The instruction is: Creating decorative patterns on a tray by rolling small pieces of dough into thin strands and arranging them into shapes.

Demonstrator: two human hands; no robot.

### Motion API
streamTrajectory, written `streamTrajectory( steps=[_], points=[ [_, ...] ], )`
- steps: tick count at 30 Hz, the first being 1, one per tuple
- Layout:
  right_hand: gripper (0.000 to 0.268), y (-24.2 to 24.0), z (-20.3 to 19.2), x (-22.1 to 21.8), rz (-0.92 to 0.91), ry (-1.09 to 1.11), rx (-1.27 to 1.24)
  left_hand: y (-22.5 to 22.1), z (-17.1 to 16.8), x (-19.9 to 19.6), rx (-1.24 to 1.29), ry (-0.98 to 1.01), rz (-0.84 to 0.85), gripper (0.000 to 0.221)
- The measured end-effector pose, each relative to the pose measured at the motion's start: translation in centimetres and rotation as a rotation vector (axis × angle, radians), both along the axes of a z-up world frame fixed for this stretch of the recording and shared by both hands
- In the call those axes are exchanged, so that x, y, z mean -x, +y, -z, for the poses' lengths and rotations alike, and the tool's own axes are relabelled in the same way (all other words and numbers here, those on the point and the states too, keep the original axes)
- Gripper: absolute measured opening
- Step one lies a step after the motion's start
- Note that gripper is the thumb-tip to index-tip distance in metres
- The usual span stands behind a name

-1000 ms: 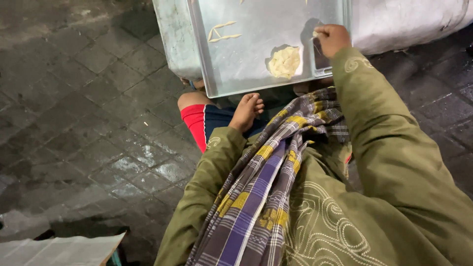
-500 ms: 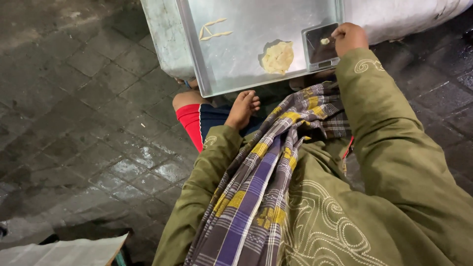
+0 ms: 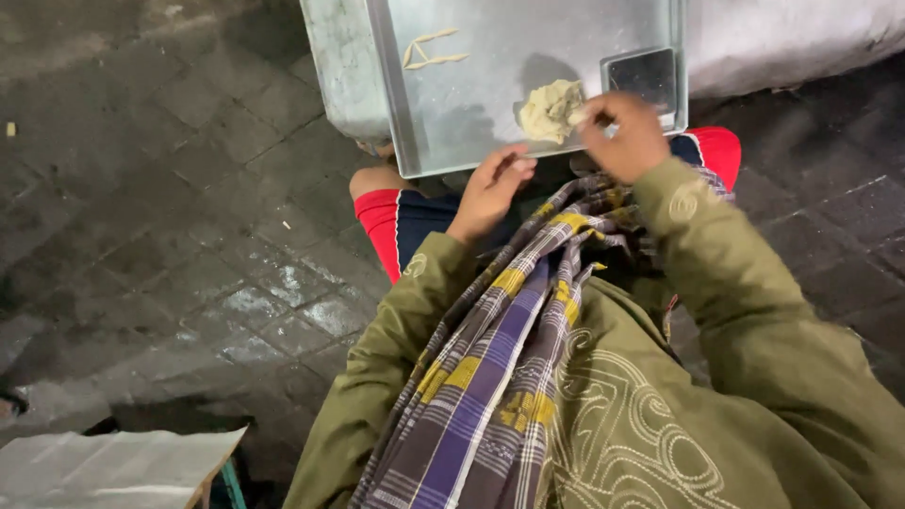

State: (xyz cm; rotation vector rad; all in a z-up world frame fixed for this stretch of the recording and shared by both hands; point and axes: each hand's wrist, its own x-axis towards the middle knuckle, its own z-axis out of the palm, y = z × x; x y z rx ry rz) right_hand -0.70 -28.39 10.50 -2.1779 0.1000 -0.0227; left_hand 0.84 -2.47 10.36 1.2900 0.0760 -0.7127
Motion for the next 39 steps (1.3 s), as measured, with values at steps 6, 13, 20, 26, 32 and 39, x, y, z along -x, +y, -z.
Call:
streamTrajectory(
  steps=[6, 13, 20, 26, 32, 39],
  points=[
    [0.012, 5.5, -5.4, 1.3, -0.119, -0.483, -0.074, -2.1, -4.0, -0.6, 0.059, -0.194, -0.006, 0.033],
    [0.008, 6.3, -4.2, 2.3, -0.148, -0.527, -0.112, -2.3, -1.8, 1.0, 0.034, -0.041, -0.169, 0.018],
    [0.015, 8.0, 1.5, 2.8, 0.37, 0.158, -1.155, -2.8, 2.2, 1.2, 0.109, -0.004, -0.269, 0.009],
    [0.016, 0.7, 6.5, 0.8, 0.586, 0.083, -0.924, -0.2, -1.2, 1.7, 0.234, 0.1, -0.217, 0.02],
    [0.022, -1.8, 7.3, -3.7, 0.253, 0.173, -0.042, 1.1, 5.8, 3.5, 0.157, 0.248, -0.227, 0.01],
    [0.025, -1.5, 8.0, -7.7, -0.042, 0.35, 0.382, 1.7, 5.8, 3.7, 0.151, 0.155, -0.163, 0.007]
  ],
)
